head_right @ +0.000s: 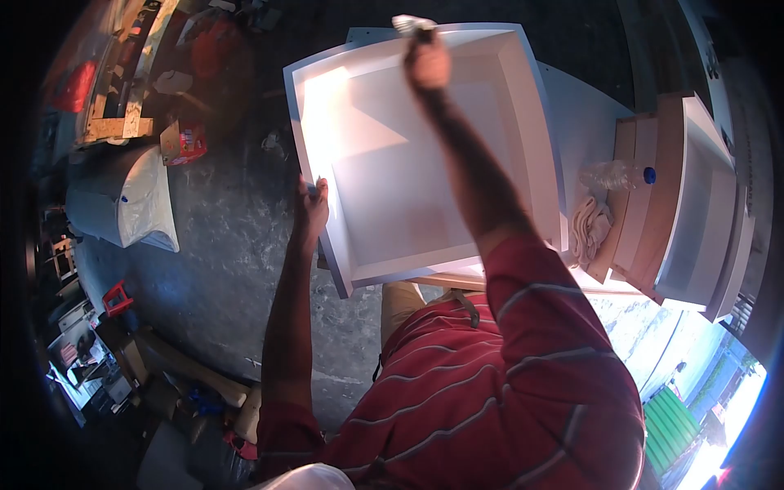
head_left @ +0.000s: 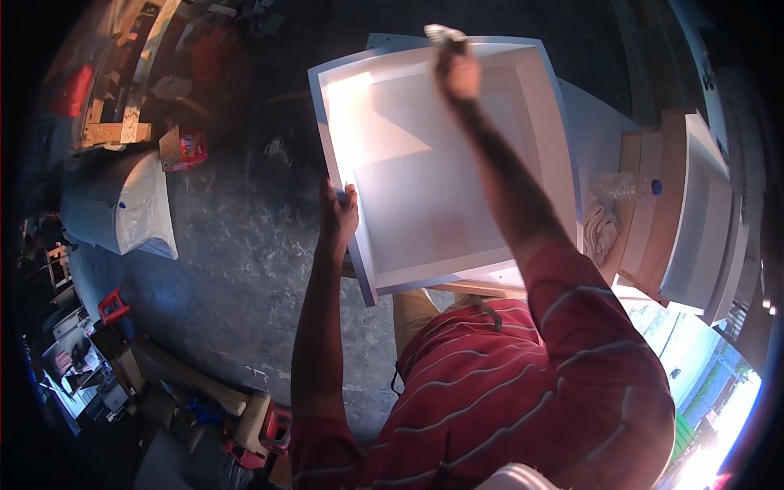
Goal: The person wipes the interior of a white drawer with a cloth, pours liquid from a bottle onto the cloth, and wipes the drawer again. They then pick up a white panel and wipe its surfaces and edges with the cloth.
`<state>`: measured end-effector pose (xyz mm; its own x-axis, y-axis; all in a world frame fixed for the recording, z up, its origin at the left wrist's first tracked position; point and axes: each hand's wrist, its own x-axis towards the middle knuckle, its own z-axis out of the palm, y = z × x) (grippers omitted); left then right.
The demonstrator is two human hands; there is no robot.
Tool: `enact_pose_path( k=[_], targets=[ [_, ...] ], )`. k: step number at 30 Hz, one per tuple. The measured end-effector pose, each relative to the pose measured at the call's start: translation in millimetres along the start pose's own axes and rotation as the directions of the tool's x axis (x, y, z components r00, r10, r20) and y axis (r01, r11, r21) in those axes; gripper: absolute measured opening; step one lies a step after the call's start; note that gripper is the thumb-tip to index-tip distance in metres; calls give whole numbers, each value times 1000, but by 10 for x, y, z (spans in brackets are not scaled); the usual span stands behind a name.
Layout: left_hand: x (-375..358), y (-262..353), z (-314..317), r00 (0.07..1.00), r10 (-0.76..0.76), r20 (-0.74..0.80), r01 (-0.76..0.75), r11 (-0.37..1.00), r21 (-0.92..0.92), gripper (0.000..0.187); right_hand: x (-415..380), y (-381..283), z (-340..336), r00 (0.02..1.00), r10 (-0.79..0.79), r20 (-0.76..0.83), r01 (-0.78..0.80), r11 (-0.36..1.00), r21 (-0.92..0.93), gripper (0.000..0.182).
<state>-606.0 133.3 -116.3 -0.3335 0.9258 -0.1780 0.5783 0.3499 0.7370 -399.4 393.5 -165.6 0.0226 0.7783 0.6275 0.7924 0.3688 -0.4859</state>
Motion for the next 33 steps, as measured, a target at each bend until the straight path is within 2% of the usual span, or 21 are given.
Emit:
enact_pose_path(
  k=[1, 3, 5, 6, 7, 9, 11, 13, 15, 16, 17, 18, 19, 21, 23, 25, 26, 28, 29, 31, 33],
  targets=[
    [-5, 1, 4, 999, -46, 8, 46, 999, 16, 43, -117, -110, 320, 993, -65, -102, 71, 996, 59, 25],
    [-2, -45, 6, 997, -79, 18, 79, 996, 37, 45, -181, -603, 376, 998, -48, 28, 44, 990, 131, 27],
    [53, -55, -17, 990, -103, 94, 109, 992, -59, 49, -120, -849, 146, 937, -145, 318, 129, 989, 70, 28],
    [39, -69, -6, 993, -95, 77, 99, 994, -52, 50, -137, -593, 358, 937, -227, 264, 240, 970, -21, 30],
    [20, -57, -3, 993, -90, 81, 94, 994, -48, 50, -128, -348, 417, 944, -262, 200, 272, 962, -27, 32],
    [16, -54, 9, 991, -129, 34, 125, 989, 82, 51, 52, -136, -142, 926, -19, 378, 5, 999, 38, 33],
    [25, -95, 38, 997, -77, 11, 76, 994, 79, 51, 170, 219, -515, 968, 26, 251, -25, 1000, -5, 30],
    [18, -67, 8, 999, -32, -11, 33, 996, 81, 50, 309, 726, -664, 979, -107, 176, 126, 987, -99, 27],
    [11, 80, -69, 995, -70, 75, 69, 997, 19, 46, 533, 646, -900, 942, 252, 223, -167, 926, -340, 25],
    [-3, 59, -42, 995, -70, 72, 70, 997, 11, 46, 672, 689, -956, 911, 255, 323, -132, 925, -356, 25],
    [-6, 17, 1, 999, -43, 15, 42, 999, 33, 43, 666, 658, -897, 914, 248, 321, -126, 926, -357, 25],
    [-1, -16, 32, 999, -15, -40, 17, 998, 59, 40, 585, 582, -759, 940, 232, 250, -167, 952, -255, 24],
    [18, -63, 51, 999, -15, -43, 18, 998, 62, 40, 476, 501, -580, 958, 227, 176, -202, 968, -146, 24],
    [57, -147, 66, 1000, 24, -16, -24, 1000, -1, 37, 163, 88, -212, 968, 162, 190, -181, 979, 90, 26],
    [49, -123, 56, 998, 51, -29, -51, 999, 2, 39, -219, -296, 332, 998, -56, 1, 55, 980, 189, 28],
    [8, -83, 44, 996, 83, -44, -83, 997, 1, 40, -221, -763, 389, 971, -88, 221, 80, 996, 44, 29],
    [32, -46, 28, 997, 63, -34, -63, 998, -10, 41, -88, -846, 270, 973, -91, 211, 83, 996, 45, 29],
    [-7, -53, 14, 999, 38, -10, -38, 999, -20, 42, 46, -936, -1, 893, -97, 440, 81, 995, 56, 32],
    [4, -64, 32, 1000, 13, -19, -13, 1000, 18, 43, -23, -538, 280, 905, -239, 351, 263, 965, -21, 33],
    [39, -109, 57, 999, -13, -38, 15, 999, 47, 43, 100, -181, -38, 905, -153, 396, 160, 987, 17, 32],
    [31, -175, 76, 997, 77, -29, -74, 995, 71, 41, 179, 143, -378, 922, -104, 374, 136, 989, -62, 28]
  ],
)
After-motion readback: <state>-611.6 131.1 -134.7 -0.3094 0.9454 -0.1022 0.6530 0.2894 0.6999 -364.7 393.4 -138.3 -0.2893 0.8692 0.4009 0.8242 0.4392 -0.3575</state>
